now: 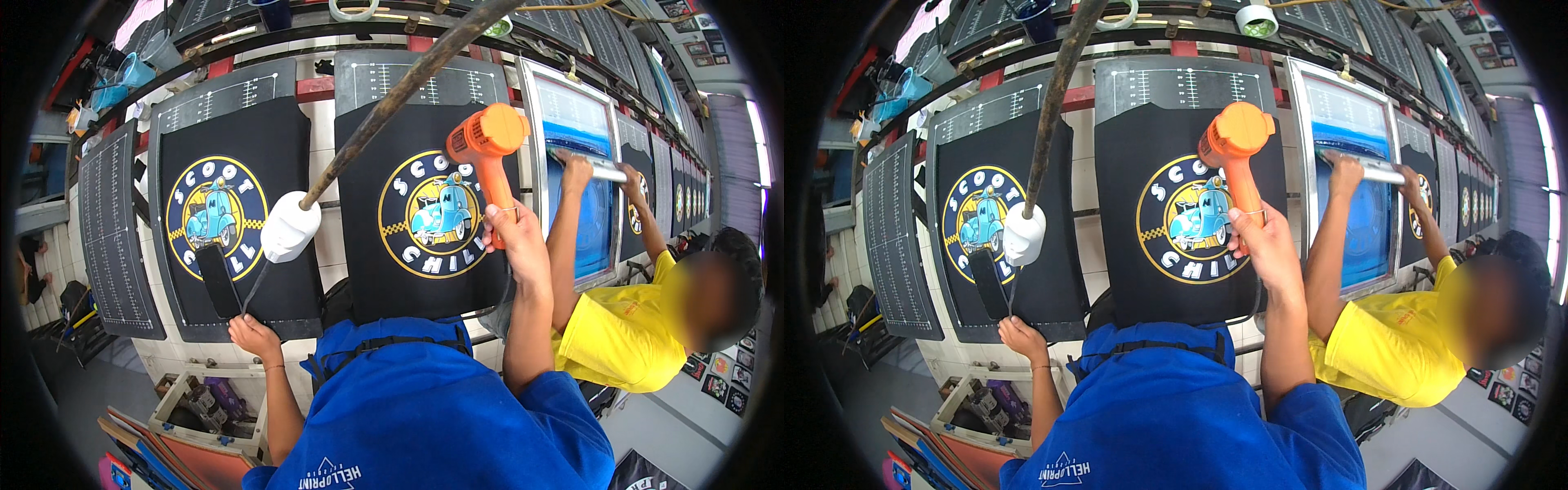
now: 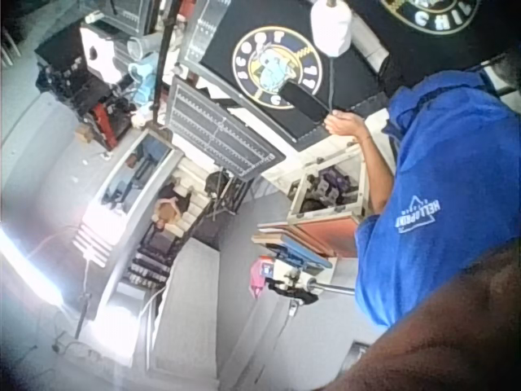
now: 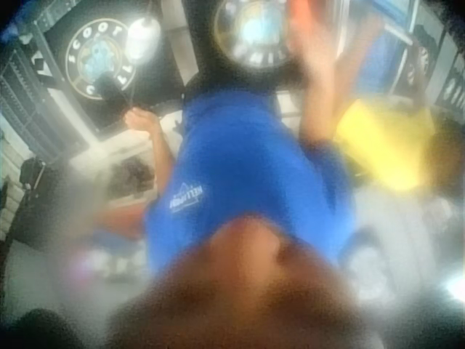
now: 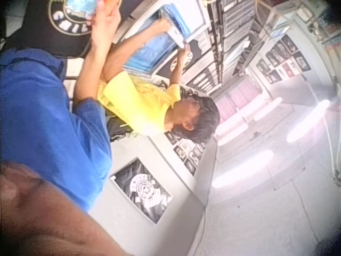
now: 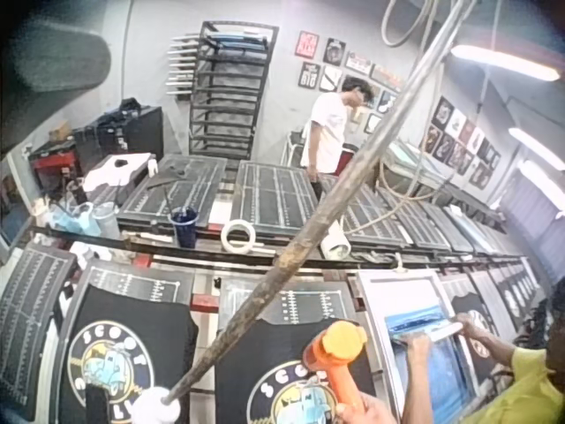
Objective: The person uses a heat gun to dry ink on a series of black t-shirts mounted on printing stations, moving from one station to the next.
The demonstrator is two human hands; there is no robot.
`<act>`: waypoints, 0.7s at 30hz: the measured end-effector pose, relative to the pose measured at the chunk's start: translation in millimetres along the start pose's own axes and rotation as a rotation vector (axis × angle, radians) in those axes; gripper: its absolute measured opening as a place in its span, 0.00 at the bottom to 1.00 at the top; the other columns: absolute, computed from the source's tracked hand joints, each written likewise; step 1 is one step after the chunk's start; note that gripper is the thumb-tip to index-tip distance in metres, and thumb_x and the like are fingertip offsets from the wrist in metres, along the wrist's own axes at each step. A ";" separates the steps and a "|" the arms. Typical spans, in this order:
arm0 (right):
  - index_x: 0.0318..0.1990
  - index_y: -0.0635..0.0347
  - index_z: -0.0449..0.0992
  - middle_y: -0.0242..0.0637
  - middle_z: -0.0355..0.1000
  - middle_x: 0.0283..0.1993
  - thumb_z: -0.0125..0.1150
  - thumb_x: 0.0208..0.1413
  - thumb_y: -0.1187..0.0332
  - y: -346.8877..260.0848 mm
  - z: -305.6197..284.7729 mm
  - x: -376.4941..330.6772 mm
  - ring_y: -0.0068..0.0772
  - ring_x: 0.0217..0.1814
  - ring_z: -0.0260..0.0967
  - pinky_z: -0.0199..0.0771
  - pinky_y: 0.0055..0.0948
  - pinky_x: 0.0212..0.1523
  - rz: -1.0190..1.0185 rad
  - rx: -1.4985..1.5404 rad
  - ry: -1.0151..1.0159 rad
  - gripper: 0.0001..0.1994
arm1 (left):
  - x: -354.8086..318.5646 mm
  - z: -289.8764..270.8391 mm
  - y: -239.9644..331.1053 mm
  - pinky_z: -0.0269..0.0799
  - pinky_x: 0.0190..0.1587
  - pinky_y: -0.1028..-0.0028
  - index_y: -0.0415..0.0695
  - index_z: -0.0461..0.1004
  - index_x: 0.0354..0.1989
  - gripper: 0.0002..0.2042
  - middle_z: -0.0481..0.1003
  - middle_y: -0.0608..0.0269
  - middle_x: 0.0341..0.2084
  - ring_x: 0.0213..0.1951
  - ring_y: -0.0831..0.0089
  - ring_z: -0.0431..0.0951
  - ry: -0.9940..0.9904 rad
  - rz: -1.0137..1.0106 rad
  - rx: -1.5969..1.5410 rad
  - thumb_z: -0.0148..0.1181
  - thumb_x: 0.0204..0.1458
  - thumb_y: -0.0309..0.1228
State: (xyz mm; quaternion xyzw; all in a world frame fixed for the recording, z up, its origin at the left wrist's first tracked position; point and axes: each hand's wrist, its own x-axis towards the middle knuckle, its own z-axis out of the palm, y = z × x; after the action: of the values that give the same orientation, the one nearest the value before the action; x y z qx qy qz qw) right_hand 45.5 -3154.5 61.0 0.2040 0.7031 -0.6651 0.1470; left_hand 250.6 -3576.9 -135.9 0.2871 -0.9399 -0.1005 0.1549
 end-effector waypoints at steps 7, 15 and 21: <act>0.39 0.62 0.71 0.28 0.67 0.25 0.58 0.61 0.63 -0.1 -0.2 7.3 0.17 0.23 0.66 0.67 0.16 0.21 0.010 0.060 0.000 0.11 | 0.7 -0.1 0.6 0.59 0.41 0.56 0.36 0.66 0.28 0.21 0.67 0.48 0.30 0.36 0.48 0.66 0.012 0.009 -0.009 0.37 0.65 0.42; 0.40 0.63 0.71 0.29 0.68 0.24 0.59 0.61 0.63 -0.7 5.3 5.7 0.18 0.23 0.66 0.66 0.18 0.22 -0.015 0.084 -0.021 0.11 | 2.2 -1.6 2.7 0.59 0.40 0.57 0.36 0.65 0.28 0.21 0.66 0.48 0.30 0.36 0.48 0.66 0.019 0.021 -0.011 0.37 0.65 0.41; 0.37 0.61 0.71 0.30 0.69 0.25 0.59 0.61 0.61 2.4 2.2 8.4 0.19 0.23 0.68 0.68 0.19 0.22 0.044 0.138 -0.058 0.11 | -0.6 -1.3 2.8 0.59 0.41 0.55 0.37 0.65 0.28 0.20 0.66 0.47 0.29 0.36 0.47 0.66 0.015 0.014 -0.013 0.37 0.65 0.40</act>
State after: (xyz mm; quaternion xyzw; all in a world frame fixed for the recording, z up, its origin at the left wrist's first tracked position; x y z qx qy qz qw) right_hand 39.2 -3155.8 54.7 0.2096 0.6462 -0.7144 0.1676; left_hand 250.1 -3574.5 -134.1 0.2803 -0.9400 -0.1036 0.1647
